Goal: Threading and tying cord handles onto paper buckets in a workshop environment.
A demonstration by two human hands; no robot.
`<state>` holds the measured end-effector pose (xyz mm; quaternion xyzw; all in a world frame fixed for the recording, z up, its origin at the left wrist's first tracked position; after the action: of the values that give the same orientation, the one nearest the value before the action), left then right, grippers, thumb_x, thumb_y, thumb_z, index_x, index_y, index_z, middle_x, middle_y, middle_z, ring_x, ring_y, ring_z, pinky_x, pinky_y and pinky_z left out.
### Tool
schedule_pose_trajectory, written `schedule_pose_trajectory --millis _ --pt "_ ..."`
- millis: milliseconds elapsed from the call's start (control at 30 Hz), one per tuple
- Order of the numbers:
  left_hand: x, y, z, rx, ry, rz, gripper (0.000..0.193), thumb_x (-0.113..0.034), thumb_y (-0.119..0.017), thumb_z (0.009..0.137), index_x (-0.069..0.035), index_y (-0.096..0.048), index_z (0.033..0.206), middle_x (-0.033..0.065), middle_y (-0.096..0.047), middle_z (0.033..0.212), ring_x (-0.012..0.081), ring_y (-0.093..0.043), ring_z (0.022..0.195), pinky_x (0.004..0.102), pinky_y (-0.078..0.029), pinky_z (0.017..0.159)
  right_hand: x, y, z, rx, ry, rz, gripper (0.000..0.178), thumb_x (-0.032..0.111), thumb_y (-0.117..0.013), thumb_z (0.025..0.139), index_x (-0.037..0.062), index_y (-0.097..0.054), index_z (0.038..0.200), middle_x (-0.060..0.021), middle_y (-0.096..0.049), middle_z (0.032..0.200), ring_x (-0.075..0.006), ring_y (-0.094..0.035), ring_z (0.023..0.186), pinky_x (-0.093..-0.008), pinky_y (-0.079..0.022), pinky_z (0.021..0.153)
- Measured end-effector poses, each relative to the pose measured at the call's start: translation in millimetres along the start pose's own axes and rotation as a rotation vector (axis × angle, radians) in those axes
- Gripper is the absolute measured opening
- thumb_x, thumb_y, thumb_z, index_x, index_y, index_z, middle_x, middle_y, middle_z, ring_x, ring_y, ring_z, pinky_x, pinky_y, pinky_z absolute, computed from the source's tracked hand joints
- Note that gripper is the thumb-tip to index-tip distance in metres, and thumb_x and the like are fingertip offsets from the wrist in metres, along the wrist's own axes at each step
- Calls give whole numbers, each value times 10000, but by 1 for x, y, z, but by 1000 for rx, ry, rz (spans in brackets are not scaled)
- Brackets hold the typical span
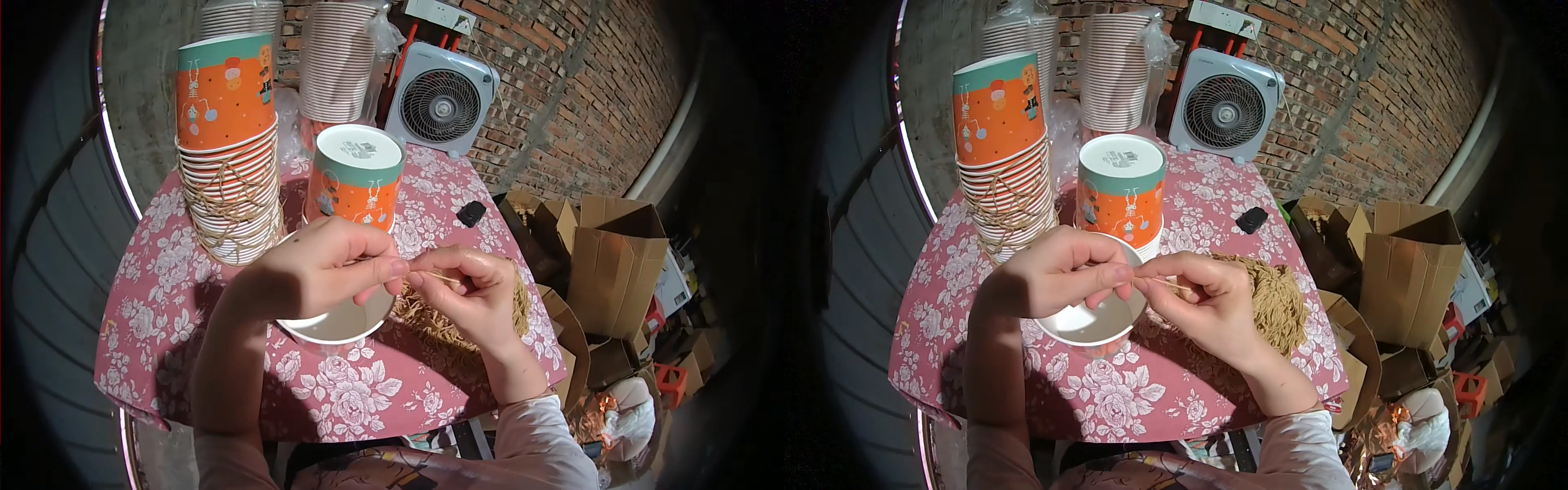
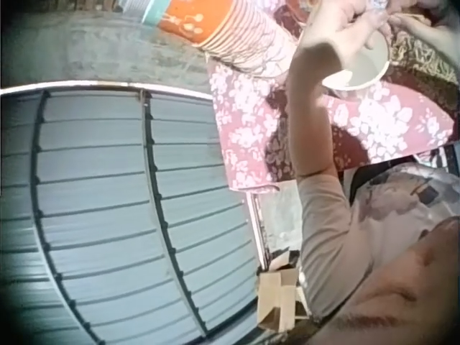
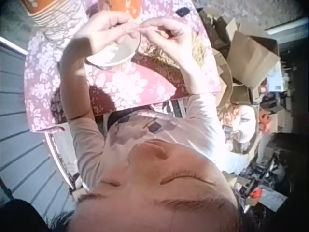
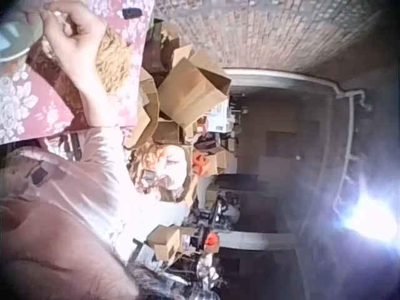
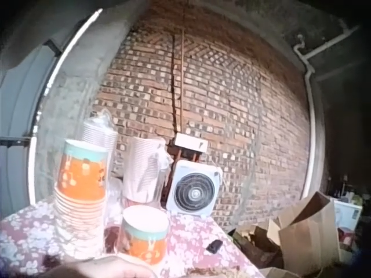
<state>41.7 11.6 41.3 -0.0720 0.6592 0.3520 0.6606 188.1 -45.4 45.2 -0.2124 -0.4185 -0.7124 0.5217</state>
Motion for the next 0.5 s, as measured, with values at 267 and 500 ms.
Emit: schedule_pose_trajectory --millis 267,500 --pt "15 -18 -16 165 -191 685 394 -372 -832 802 -54 -699 991 76 -734 929 252 -733 896 370 -565 784 6 8 -2 -79 80 -51 90 14 -763 874 19 -761 964 74 -569 630 30 -364 520 -191 -252 464" --pt "37 -21 0 281 37 776 306 -270 -756 831 -31 -691 1009 105 -740 854 266 -744 796 372 -574 718 35 1 0 48 427 -268 133 4 -779 801 7 -735 927 -46 -654 792 -100 -562 615 -250 -437 538"
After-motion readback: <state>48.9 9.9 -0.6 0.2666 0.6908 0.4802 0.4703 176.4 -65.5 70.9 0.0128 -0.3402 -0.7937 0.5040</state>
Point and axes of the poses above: each hand's wrist, its own z-axis towards the middle knuckle, its own y-axis out of the back of the hand, x = y × z, the point moved 8 cm from there along z, towards the middle knuckle
